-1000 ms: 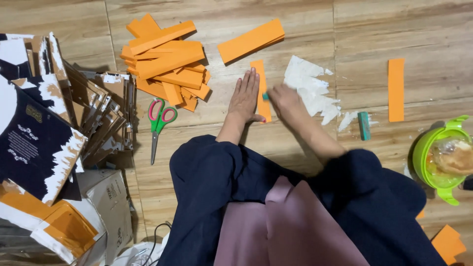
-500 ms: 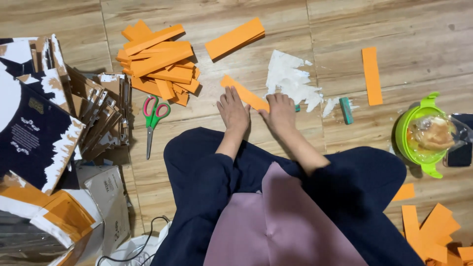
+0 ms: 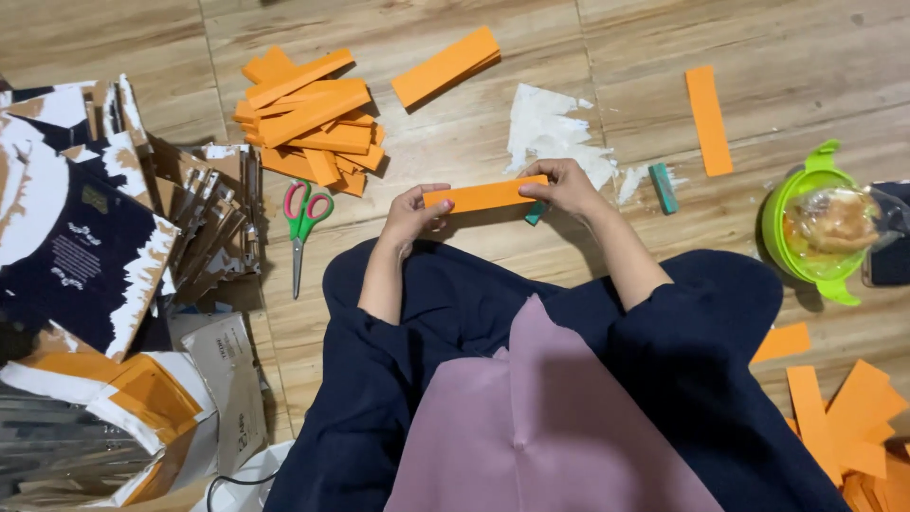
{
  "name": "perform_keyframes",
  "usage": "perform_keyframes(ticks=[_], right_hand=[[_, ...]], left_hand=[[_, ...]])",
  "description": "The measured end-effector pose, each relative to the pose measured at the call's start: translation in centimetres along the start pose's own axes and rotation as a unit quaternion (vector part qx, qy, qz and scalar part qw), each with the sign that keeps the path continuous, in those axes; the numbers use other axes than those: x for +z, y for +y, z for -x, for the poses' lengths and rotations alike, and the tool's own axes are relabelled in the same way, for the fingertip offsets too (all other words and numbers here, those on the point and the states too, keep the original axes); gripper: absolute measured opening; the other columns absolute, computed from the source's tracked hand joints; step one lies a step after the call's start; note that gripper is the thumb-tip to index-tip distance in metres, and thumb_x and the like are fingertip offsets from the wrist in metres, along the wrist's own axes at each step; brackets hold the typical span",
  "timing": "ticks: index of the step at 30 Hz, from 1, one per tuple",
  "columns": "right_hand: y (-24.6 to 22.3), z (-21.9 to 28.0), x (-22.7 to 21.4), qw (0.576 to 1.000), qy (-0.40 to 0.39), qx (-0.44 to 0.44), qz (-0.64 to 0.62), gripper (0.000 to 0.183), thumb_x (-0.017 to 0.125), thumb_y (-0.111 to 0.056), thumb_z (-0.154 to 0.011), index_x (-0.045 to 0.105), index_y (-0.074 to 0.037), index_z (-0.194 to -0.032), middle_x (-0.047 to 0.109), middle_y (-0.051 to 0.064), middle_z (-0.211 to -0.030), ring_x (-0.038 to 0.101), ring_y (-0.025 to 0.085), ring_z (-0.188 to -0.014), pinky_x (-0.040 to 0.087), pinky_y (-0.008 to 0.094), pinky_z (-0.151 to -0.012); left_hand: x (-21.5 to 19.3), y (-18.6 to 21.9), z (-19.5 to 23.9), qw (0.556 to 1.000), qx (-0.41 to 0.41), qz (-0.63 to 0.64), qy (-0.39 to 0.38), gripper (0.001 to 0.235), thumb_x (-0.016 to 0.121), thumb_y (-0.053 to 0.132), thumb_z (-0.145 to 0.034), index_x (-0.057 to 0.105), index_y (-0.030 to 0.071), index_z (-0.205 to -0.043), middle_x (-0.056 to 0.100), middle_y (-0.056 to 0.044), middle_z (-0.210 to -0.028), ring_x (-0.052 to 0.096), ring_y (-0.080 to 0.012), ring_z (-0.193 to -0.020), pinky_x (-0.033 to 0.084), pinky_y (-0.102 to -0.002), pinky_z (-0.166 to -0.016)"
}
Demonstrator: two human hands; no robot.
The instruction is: Applying glue to orange paper strips and folding them as part of a manual assembly process.
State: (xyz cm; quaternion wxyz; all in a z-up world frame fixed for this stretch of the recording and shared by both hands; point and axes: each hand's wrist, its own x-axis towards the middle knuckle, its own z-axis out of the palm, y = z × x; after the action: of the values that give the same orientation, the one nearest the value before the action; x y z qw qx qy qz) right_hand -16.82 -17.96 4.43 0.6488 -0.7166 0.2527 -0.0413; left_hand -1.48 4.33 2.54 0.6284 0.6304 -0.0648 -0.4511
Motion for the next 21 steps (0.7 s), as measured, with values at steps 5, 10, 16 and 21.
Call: perform_keyframes(ticks=[5, 10, 16, 21], right_hand=[[-0.6, 1.7, -0.7, 0.997, 0.034, -0.004, -0.076, 0.03, 0.072, -0.005, -0.07, 0.063, -0.005, -0.1, 0.042, -0.005, -0.054, 0.051, 0.006, -0.045, 0.039, 0.014, -0.041], [2.8, 1.9, -1.6, 0.98, 0.058, -0.007, -0.19, 0.039, 0.062, 0.004, -0.078, 0.054, -0.001, -0.115, 0.062, 0.01, -0.078, 0.065, 0.017, -0.067, 0.057, 0.022, -0.058], [2.0, 3.1, -0.9, 0.971, 0.083, 0.003, -0.223, 0.031, 0.058, 0.005, -0.082, 0.053, 0.005, -0.112, 0.064, 0.016, -0.088, 0.067, 0.021, -0.073, 0.059, 0.03, -0.067], [2.5, 3.1, -1.0, 0.966, 0.092, 0.012, -0.24, 0.029, 0.057, 0.004, -0.082, 0.052, 0.006, -0.111, 0.064, 0.017, -0.088, 0.067, 0.022, -0.073, 0.059, 0.032, -0.068]], left_hand=[[0.9, -1.1, 0.4, 1.0, -0.006, 0.022, -0.004, 0.024, 0.074, 0.007, -0.071, 0.063, 0.002, -0.091, 0.063, -0.009, -0.079, 0.066, -0.0186, -0.065, 0.059, -0.028, -0.058], [0.8, -1.7, 1.0, 0.998, 0.048, 0.039, 0.009, 0.031, 0.074, 0.003, -0.071, 0.062, 0.0, -0.099, 0.064, -0.012, -0.083, 0.066, -0.0203, -0.073, 0.058, -0.031, -0.064], [1.0, -1.3, 1.4, 0.993, 0.083, 0.078, 0.032, 0.037, 0.07, 0.0, -0.074, 0.057, -0.004, -0.108, 0.064, -0.015, -0.089, 0.066, -0.0199, -0.078, 0.058, -0.028, -0.07], [0.7, -2.0, 0.8, 0.992, 0.096, 0.081, 0.023, 0.04, 0.068, -0.003, -0.075, 0.055, -0.002, -0.113, 0.064, -0.018, -0.092, 0.066, -0.0227, -0.08, 0.058, -0.03, -0.071]])
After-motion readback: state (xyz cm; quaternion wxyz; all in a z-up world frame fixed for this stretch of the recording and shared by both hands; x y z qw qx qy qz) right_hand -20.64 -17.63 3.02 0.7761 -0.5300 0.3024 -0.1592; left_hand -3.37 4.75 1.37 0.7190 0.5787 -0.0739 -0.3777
